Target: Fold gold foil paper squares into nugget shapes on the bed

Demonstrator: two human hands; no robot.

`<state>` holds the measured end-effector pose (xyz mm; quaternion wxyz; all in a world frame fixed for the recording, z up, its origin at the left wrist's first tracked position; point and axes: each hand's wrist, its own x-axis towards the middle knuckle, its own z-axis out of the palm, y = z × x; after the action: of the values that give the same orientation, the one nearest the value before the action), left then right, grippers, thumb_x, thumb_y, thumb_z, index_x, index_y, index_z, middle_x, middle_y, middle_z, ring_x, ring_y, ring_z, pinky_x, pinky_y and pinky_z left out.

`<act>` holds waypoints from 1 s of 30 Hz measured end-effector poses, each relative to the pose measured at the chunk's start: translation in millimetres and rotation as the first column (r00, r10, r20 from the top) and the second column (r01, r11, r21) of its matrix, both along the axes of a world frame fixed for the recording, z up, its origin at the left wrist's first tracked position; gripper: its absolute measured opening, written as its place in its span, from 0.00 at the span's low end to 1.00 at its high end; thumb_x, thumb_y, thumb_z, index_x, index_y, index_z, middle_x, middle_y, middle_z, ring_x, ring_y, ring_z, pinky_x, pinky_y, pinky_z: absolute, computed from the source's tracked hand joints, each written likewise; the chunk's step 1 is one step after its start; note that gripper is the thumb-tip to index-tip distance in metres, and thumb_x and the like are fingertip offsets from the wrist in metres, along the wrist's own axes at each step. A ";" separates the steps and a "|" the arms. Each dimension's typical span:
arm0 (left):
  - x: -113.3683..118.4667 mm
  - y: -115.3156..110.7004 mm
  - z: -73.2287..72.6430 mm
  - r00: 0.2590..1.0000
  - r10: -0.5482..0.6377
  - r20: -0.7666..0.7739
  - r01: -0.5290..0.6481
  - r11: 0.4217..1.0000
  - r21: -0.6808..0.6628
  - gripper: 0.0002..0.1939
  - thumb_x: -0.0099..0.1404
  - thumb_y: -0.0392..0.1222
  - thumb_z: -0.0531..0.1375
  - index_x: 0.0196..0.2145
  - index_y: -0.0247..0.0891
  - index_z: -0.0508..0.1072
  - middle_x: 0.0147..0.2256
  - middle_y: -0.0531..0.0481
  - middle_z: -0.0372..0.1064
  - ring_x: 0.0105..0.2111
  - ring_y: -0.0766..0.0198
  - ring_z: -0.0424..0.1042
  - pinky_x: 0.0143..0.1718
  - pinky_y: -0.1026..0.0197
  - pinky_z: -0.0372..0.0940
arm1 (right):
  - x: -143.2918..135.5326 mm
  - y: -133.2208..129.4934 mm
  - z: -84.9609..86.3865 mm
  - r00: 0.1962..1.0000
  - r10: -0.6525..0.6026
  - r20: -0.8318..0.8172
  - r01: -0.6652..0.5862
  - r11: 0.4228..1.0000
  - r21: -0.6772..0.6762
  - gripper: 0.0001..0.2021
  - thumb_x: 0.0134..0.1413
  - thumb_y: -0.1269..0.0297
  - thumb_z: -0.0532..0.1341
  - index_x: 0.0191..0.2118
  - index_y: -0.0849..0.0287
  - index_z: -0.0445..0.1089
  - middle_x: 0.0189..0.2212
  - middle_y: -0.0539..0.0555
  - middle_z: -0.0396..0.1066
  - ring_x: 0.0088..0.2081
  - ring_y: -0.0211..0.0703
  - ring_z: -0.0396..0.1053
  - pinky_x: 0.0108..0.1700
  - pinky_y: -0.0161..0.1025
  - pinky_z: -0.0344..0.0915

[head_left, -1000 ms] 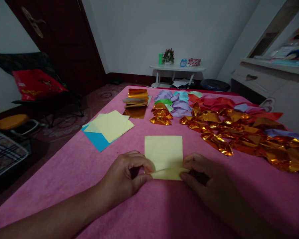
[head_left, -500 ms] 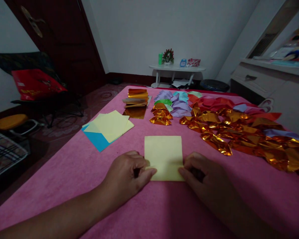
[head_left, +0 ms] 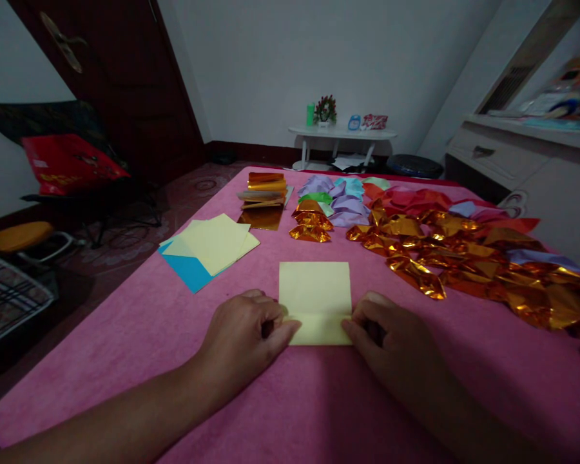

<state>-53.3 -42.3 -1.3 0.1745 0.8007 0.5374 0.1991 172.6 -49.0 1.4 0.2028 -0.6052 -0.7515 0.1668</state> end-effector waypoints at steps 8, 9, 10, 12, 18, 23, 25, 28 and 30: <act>2.3 0.2 3.6 0.999 0.022 -0.033 -0.022 1.000 -0.006 0.17 0.61 0.45 0.57 0.18 0.36 0.63 0.19 0.54 0.62 0.24 0.67 0.61 0.27 0.63 0.49 | -3.1 0.5 2.4 0.999 -0.021 0.034 0.021 1.000 0.000 0.09 0.51 0.65 0.57 0.22 0.57 0.60 0.23 0.48 0.63 0.23 0.37 0.60 0.25 0.35 0.50; 2.8 0.7 4.4 0.999 0.024 -0.042 -0.024 1.000 -0.004 0.17 0.61 0.45 0.56 0.18 0.36 0.63 0.19 0.53 0.62 0.24 0.67 0.61 0.27 0.63 0.48 | -3.5 0.6 2.4 0.999 -0.021 0.040 0.021 1.000 0.002 0.09 0.51 0.65 0.57 0.22 0.57 0.60 0.23 0.48 0.62 0.23 0.37 0.60 0.26 0.35 0.50; 3.4 1.1 5.2 0.998 0.025 -0.054 -0.025 1.000 -0.002 0.17 0.61 0.45 0.56 0.18 0.36 0.63 0.19 0.53 0.62 0.24 0.66 0.61 0.27 0.63 0.48 | -3.9 0.7 2.4 0.999 -0.016 0.046 0.016 1.000 0.007 0.10 0.51 0.65 0.57 0.22 0.57 0.59 0.23 0.48 0.62 0.23 0.36 0.60 0.26 0.35 0.50; 4.3 1.6 6.7 0.996 0.029 -0.082 -0.029 1.000 0.002 0.17 0.62 0.45 0.56 0.17 0.37 0.63 0.19 0.53 0.62 0.24 0.66 0.61 0.27 0.62 0.47 | -4.6 0.3 2.5 0.998 -0.004 0.057 0.002 1.000 0.030 0.10 0.51 0.65 0.57 0.21 0.58 0.58 0.23 0.48 0.62 0.23 0.36 0.60 0.26 0.35 0.50; 1.4 -3.4 7.6 0.992 0.106 -0.070 -0.106 0.994 0.003 0.12 0.60 0.49 0.58 0.26 0.39 0.67 0.23 0.54 0.66 0.25 0.65 0.62 0.26 0.63 0.45 | -3.5 0.4 -1.0 0.997 -0.018 0.073 0.009 0.993 0.118 0.10 0.49 0.67 0.57 0.21 0.57 0.56 0.23 0.47 0.60 0.24 0.36 0.59 0.27 0.35 0.49; -2.9 -3.9 5.8 0.979 0.202 -0.026 -0.201 0.979 0.012 0.17 0.56 0.54 0.61 0.36 0.39 0.67 0.28 0.54 0.67 0.26 0.65 0.63 0.25 0.64 0.46 | -0.8 6.5 -5.0 0.986 -0.161 -0.028 0.164 0.980 0.114 0.12 0.43 0.64 0.63 0.36 0.58 0.64 0.33 0.50 0.67 0.32 0.40 0.65 0.32 0.34 0.54; -4.1 -0.9 4.8 0.987 0.163 -0.020 -0.162 0.987 0.010 0.16 0.56 0.54 0.61 0.32 0.39 0.67 0.29 0.54 0.67 0.27 0.65 0.63 0.26 0.64 0.47 | -1.4 7.4 -3.5 0.990 -0.139 -0.017 0.141 0.984 0.105 0.10 0.44 0.65 0.62 0.35 0.58 0.66 0.35 0.51 0.68 0.34 0.41 0.66 0.33 0.34 0.54; -5.7 3.8 1.0 0.993 0.117 0.028 -0.117 0.993 0.023 0.14 0.53 0.50 0.63 0.29 0.37 0.68 0.29 0.53 0.66 0.28 0.65 0.63 0.27 0.65 0.49 | -3.9 4.4 0.4 0.994 -0.105 0.014 0.103 0.991 0.085 0.03 0.46 0.66 0.60 0.28 0.58 0.67 0.32 0.50 0.68 0.30 0.38 0.65 0.30 0.34 0.53; -6.0 6.7 -3.5 0.988 0.105 0.113 -0.108 0.994 0.014 0.12 0.51 0.47 0.64 0.28 0.37 0.69 0.28 0.54 0.66 0.27 0.67 0.62 0.26 0.65 0.49 | -5.4 1.5 1.3 0.993 -0.120 -0.014 0.120 0.989 0.086 0.02 0.46 0.66 0.59 0.27 0.59 0.67 0.29 0.50 0.67 0.28 0.38 0.64 0.29 0.33 0.52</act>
<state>-59.3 -35.6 -4.7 0.1854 0.7601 0.5667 0.2582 167.2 -47.5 2.7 0.2419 -0.6392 -0.7193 0.1244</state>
